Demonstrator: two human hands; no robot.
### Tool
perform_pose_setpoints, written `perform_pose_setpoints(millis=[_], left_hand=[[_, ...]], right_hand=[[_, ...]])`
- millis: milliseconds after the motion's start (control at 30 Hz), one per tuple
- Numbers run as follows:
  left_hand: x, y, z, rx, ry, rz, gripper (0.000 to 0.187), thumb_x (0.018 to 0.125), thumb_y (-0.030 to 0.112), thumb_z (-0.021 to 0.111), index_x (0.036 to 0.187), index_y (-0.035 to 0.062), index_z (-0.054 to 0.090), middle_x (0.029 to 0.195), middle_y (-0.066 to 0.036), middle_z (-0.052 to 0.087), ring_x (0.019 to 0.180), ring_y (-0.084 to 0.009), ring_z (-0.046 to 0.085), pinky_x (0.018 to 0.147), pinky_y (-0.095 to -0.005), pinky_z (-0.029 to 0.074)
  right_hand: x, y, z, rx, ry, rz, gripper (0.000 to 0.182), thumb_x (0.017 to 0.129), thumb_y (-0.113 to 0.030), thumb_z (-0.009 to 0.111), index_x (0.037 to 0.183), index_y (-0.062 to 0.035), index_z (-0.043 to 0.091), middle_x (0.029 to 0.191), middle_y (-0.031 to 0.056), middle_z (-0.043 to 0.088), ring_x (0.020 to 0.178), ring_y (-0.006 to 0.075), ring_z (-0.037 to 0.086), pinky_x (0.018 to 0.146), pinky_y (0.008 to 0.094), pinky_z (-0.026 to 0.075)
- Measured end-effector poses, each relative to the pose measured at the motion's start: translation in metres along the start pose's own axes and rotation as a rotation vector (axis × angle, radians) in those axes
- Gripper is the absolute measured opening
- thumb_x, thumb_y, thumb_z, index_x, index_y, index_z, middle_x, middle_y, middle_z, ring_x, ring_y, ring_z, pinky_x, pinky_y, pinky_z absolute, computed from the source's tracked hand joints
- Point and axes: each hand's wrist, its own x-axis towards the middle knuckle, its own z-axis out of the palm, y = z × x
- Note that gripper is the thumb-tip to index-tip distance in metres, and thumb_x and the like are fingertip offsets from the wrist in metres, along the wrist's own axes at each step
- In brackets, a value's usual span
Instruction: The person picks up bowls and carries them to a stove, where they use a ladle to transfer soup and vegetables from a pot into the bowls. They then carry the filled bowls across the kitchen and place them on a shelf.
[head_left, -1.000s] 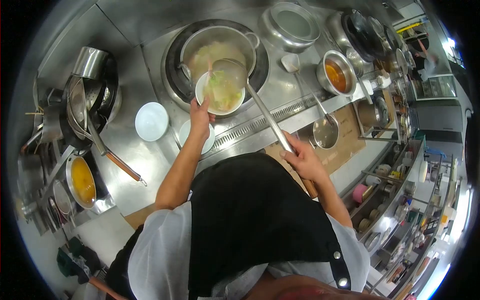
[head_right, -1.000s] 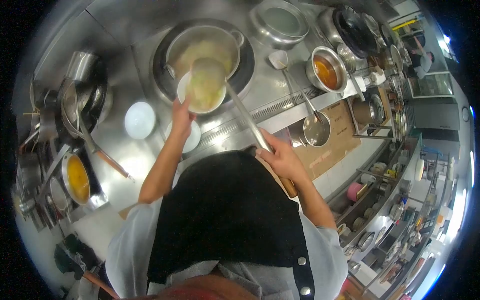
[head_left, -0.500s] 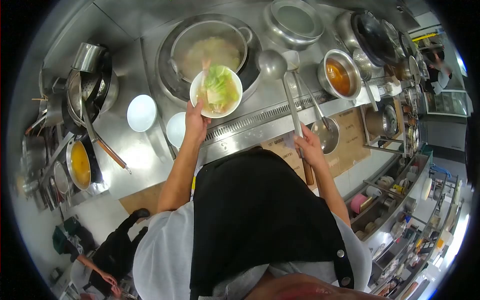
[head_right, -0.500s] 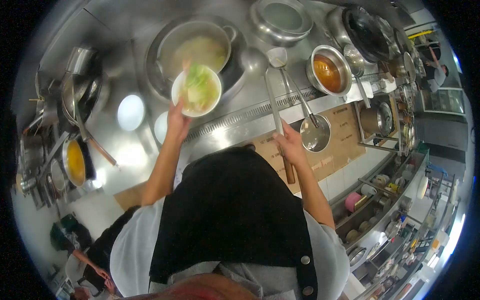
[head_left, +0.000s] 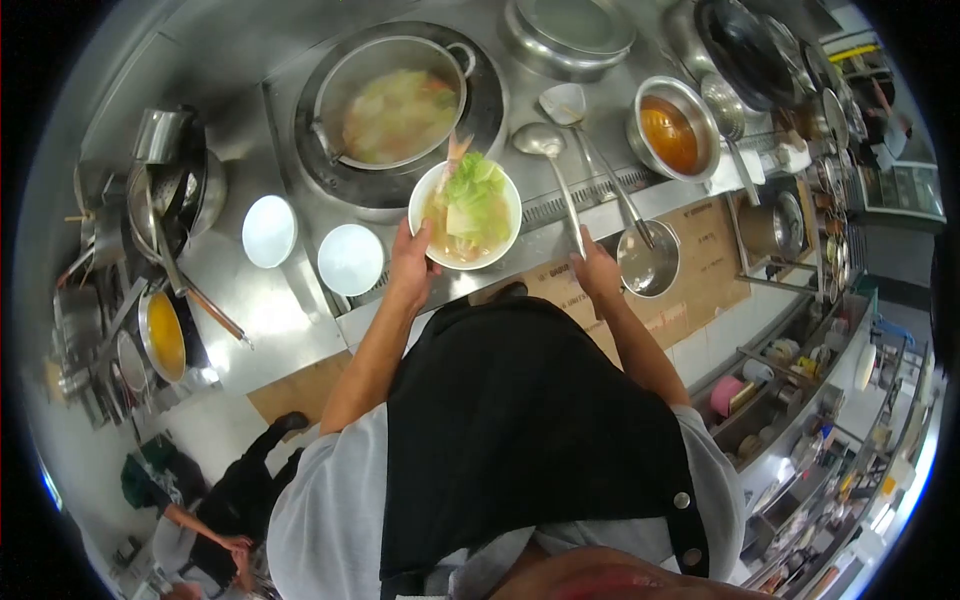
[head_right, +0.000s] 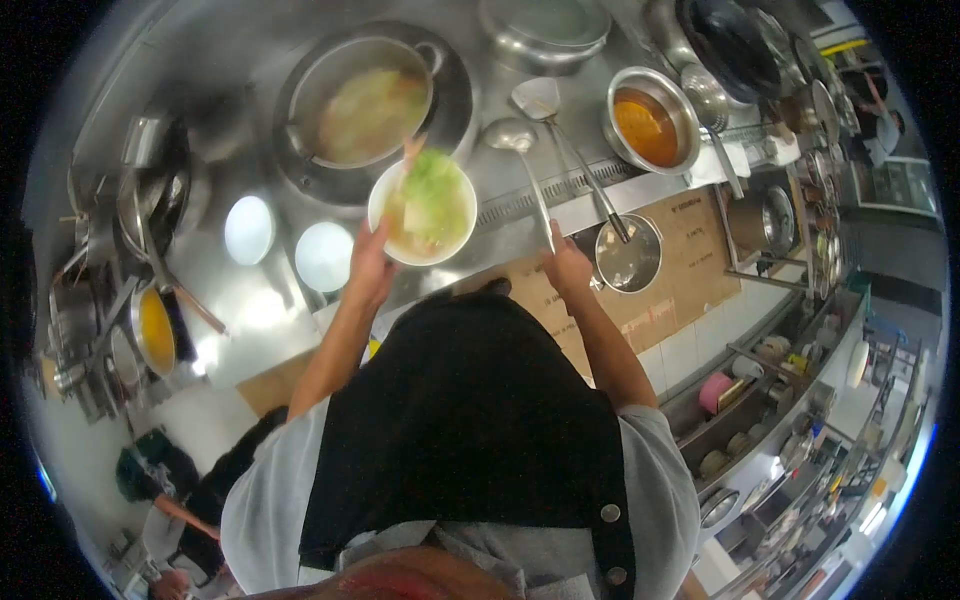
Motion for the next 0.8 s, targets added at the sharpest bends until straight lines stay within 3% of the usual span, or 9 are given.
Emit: perform_pose_setpoints(millis=[67,100,200,267,500,600,700,800], left_hand=[[0.002,0.0,0.006,0.001,-0.033,-0.03,0.034,0.107,0.033,0.061,0.133,0.0116,0.057,0.094,0.0,0.067,0.064,-0.0055,0.056,0.048,-0.0228,0.041],[0.002,0.0,0.008,0.003,-0.05,-0.045,0.034,0.107,0.033,0.061,0.133,0.0112,0.057,0.093,0.0,0.067,0.064,-0.0054,0.056,0.048,-0.0227,0.041],[0.002,0.008,0.009,0.039,-0.1,-0.058,0.035,0.107,0.031,0.061,0.133,0.009,0.056,0.092,0.0,0.066,0.063,-0.0054,0.055,0.047,-0.0224,0.041],[0.001,0.018,0.011,0.055,-0.117,-0.037,0.037,0.107,0.03,0.061,0.136,0.0075,0.055,0.091,0.0,0.066,0.061,-0.0054,0.054,0.046,-0.0222,0.04],[0.014,0.029,-0.027,0.103,-0.155,0.0,0.042,0.107,0.027,0.063,0.142,0.0064,0.051,0.09,-0.002,0.066,0.053,-0.0051,0.051,0.042,-0.021,0.037],[0.008,0.039,-0.045,0.096,-0.112,-0.036,0.042,0.106,0.026,0.064,0.141,0.0059,0.051,0.09,-0.002,0.067,0.053,-0.0052,0.051,0.042,-0.0208,0.037],[0.016,0.04,-0.065,0.086,-0.054,-0.024,0.043,0.106,0.025,0.064,0.141,0.0055,0.051,0.091,-0.002,0.067,0.054,-0.0055,0.052,0.042,-0.0213,0.038],[0.02,0.037,-0.082,0.093,-0.008,0.004,0.042,0.106,0.024,0.064,0.142,0.0055,0.051,0.092,-0.002,0.067,0.055,-0.006,0.052,0.044,-0.0222,0.039]], right_hand=[[0.014,-0.011,-0.013,-0.105,-0.045,0.059,0.056,0.097,-0.036,0.065,0.147,-0.0138,0.056,0.11,0.0231,0.07,0.097,0.0442,0.071,0.081,0.0544,0.057],[0.023,-0.027,-0.027,-0.008,0.052,0.076,0.048,0.096,-0.036,0.067,0.139,-0.014,0.064,0.116,0.0222,0.069,0.1,0.0421,0.07,0.084,0.0515,0.057],[0.055,-0.103,-0.098,0.36,0.145,-0.219,0.045,0.094,-0.033,0.07,0.135,-0.0146,0.066,0.121,0.021,0.067,0.102,0.0403,0.07,0.088,0.0488,0.057],[0.072,-0.158,-0.129,0.38,0.125,-0.353,0.042,0.091,-0.023,0.073,0.131,-0.0101,0.069,0.115,0.0182,0.069,0.098,0.0351,0.07,0.086,0.0448,0.056],[0.125,-0.222,-0.123,0.199,0.005,-0.483,0.021,0.09,-0.017,0.074,0.105,-0.0037,0.075,0.098,0.0147,0.073,0.096,0.0313,0.071,0.086,0.0401,0.055],[0.14,-0.243,-0.125,0.278,0.029,-0.51,0.015,0.091,-0.016,0.073,0.098,-0.0025,0.074,0.098,0.0148,0.073,0.093,0.0321,0.072,0.084,0.0396,0.056],[0.176,-0.274,-0.134,0.354,0.035,-0.537,0.016,0.092,-0.017,0.069,0.101,-0.0053,0.076,0.103,0.0174,0.073,0.096,0.0376,0.07,0.084,0.0472,0.056],[0.224,-0.305,-0.141,0.366,0.143,-0.585,0.016,0.092,-0.018,0.07,0.1,-0.0063,0.076,0.104,0.0156,0.073,0.097,0.0365,0.071,0.084,0.0462,0.057]])
